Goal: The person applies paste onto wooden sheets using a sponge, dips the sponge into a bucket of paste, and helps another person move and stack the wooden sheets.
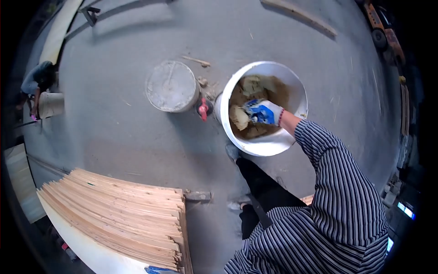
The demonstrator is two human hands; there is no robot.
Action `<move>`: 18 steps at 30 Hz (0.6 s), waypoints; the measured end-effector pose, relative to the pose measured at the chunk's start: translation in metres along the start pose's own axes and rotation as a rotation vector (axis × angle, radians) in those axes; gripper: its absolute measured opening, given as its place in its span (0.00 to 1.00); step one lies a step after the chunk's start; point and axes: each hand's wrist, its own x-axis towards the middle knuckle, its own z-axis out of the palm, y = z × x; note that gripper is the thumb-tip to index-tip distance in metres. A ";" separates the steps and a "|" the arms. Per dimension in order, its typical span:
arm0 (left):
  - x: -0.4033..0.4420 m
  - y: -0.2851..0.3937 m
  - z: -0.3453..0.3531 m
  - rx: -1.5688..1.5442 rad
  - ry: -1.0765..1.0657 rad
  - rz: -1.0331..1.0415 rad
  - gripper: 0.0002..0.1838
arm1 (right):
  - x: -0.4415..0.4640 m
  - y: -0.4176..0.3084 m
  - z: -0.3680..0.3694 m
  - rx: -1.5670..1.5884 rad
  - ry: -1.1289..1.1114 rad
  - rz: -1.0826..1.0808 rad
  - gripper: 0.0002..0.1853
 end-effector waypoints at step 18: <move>-0.015 0.012 -0.054 0.320 0.208 0.062 0.32 | -0.235 0.102 0.281 -0.065 -0.534 -0.315 0.15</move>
